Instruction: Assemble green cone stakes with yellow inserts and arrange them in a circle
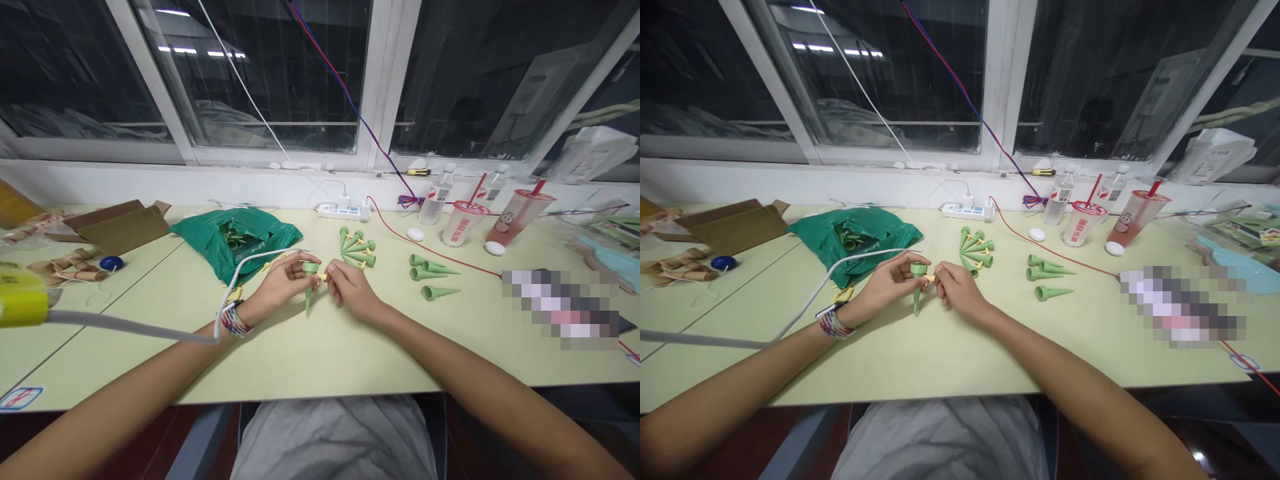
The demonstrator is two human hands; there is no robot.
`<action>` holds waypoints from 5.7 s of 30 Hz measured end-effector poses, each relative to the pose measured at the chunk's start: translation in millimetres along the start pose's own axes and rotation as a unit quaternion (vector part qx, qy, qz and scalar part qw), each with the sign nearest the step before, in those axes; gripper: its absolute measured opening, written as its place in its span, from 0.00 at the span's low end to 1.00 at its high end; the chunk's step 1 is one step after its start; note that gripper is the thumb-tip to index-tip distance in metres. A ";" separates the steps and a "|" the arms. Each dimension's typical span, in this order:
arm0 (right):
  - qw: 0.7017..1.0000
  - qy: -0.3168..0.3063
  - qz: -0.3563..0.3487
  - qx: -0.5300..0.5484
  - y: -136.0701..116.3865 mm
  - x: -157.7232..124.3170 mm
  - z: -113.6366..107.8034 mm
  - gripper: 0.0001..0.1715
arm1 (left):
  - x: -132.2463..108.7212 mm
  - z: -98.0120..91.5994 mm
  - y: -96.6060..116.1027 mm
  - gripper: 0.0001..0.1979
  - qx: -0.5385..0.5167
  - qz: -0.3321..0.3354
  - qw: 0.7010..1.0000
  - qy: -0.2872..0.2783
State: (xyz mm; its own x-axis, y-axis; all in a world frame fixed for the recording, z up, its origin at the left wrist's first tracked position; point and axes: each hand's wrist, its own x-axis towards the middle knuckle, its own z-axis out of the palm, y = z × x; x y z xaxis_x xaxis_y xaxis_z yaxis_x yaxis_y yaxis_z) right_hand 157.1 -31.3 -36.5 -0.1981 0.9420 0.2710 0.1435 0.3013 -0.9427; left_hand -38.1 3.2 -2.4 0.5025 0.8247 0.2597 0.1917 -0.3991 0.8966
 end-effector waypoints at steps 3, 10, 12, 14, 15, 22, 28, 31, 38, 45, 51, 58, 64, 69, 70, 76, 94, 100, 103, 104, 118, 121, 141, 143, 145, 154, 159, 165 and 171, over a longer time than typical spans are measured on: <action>0.974 0.015 -0.112 -0.194 -5.0 -4.9 -7.2 0.14 | 1.2 -3.7 -1.3 0.21 -0.043 -0.017 0.998 -0.033; 0.982 -0.011 -0.095 -0.164 -11.4 -4.8 -2.0 0.12 | 0.5 -4.7 -0.3 0.21 -0.029 -0.006 0.999 -0.040; 0.999 -0.032 0.014 0.007 -14.1 -1.5 4.7 0.15 | -1.0 -3.8 1.0 0.20 0.025 0.030 0.999 0.000; 0.976 -0.080 0.122 0.163 -16.7 1.1 9.6 0.17 | -2.7 -3.4 2.0 0.18 0.074 0.071 0.994 0.028; 0.960 -0.100 0.157 0.208 -17.5 1.8 10.9 0.17 | -3.2 -3.2 2.5 0.17 0.090 0.085 0.992 0.035; 0.986 0.000 -0.056 -0.157 -11.1 -5.8 4.4 0.15 | -0.3 -2.9 4.0 0.20 0.013 0.004 1.000 -0.013; 0.908 0.005 -0.162 -0.385 -6.1 -8.4 -1.4 0.14 | -0.5 -5.3 8.5 0.22 -0.060 -0.050 0.993 -0.083; 0.885 0.002 -0.171 -0.433 -5.9 -8.2 -2.1 0.14 | -1.1 -6.7 12.1 0.21 -0.064 -0.063 0.991 -0.094; 0.937 -0.004 -0.119 -0.328 -8.8 -7.9 0.8 0.15 | 0.7 -7.1 10.1 0.21 -0.018 -0.021 0.997 -0.075; 0.988 0.027 0.085 0.126 -9.0 0.7 8.9 0.20 | 4.0 4.4 0.4 0.16 0.076 0.081 0.994 0.003; 0.935 -0.062 0.232 0.261 -18.1 4.1 5.2 0.22 | 1.3 6.2 -1.8 0.18 0.124 0.119 0.985 0.029; 0.919 0.041 -0.111 -0.375 -13.5 -6.6 -1.1 0.12 | 3.6 0.2 0.6 0.24 -0.113 -0.064 0.991 -0.036; 0.834 0.007 -0.197 -0.516 -15.4 -4.8 -12.3 0.15 | 1.8 0.2 1.7 0.11 -0.216 -0.091 0.963 -0.134; 0.819 -0.025 -0.237 -0.523 -18.3 -5.0 -15.8 0.16 | 1.4 1.5 -3.8 0.11 -0.294 -0.113 0.933 -0.175; 0.817 -0.028 -0.241 -0.524 -19.0 -5.0 -16.0 0.16 | 1.3 1.0 -4.7 0.12 -0.294 -0.108 0.933 -0.175; 0.878 -0.032 -0.186 -0.440 -21.9 -5.9 -12.8 0.12 | 1.3 -3.1 -1.7 0.21 -0.183 -0.048 0.970 -0.153; 0.975 -0.011 0.087 0.202 -14.1 7.7 3.4 0.18 | 1.8 3.6 -1.8 0.23 -0.049 -0.013 0.999 -0.014; 0.995 0.017 0.045 0.088 -10.4 6.3 -1.2 0.18 | 5.3 0.0 -3.1 0.15 -0.116 -0.056 0.992 0.000; 0.997 0.032 -0.029 -0.067 -9.2 3.1 -3.6 0.19 | 4.3 -0.2 0.5 0.14 -0.179 -0.088 0.980 -0.030; 0.991 0.035 -0.046 -0.119 -9.0 2.1 -4.2 0.19 | 3.9 -0.1 2.2 0.14 -0.189 -0.097 0.976 -0.036; 0.961 0.018 -0.056 -0.270 -14.9 -0.5 -5.8 0.16 | 4.5 -0.5 2.4 0.11 -0.209 -0.084 0.972 -0.067; 0.974 0.045 -0.060 -0.214 -19.5 -1.9 -5.7 0.16 | 4.6 0.8 3.0 0.11 -0.135 0.001 0.991 -0.019; 0.918 0.076 -0.199 -0.333 1.3 0.0 -7.9 0.17 | 8.6 -1.8 -13.4 0.19 0.031 -0.006 0.999 -0.020; 0.922 0.068 -0.212 -0.316 1.9 0.0 -8.5 0.16 | 9.9 0.8 -16.1 0.23 0.006 -0.017 1.000 -0.017; 0.924 0.065 -0.220 -0.307 2.6 0.5 -10.0 0.15 | 11.4 2.4 -18.8 0.24 -0.004 -0.022 1.000 -0.008; 0.928 0.055 -0.256 -0.265 11.9 4.6 -15.5 0.18 | 9.4 5.1 -16.0 0.14 0.111 0.033 0.993 -0.037; 0.925 0.046 -0.261 -0.274 6.8 3.2 -12.2 0.23 | 8.5 7.8 -13.7 0.13 0.135 0.050 0.989 -0.037; 0.939 0.050 -0.246 -0.234 6.5 2.3 -6.9 0.25 | 8.8 7.8 -13.2 0.18 0.132 0.018 0.990 -0.043; 0.957 0.000 -0.175 -0.230 13.4 -0.4 2.1 0.36 | 9.7 3.0 -16.9 0.23 0.186 0.032 0.981 -0.049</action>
State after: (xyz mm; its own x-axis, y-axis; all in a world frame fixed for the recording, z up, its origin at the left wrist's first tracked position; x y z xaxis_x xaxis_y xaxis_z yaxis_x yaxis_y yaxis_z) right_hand 157.1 -27.9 -49.7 -0.3129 0.7712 0.5544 0.4792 0.6321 -0.6089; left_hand -33.9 16.8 -16.1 0.5980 0.7586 0.2589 0.4428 -0.5819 0.6821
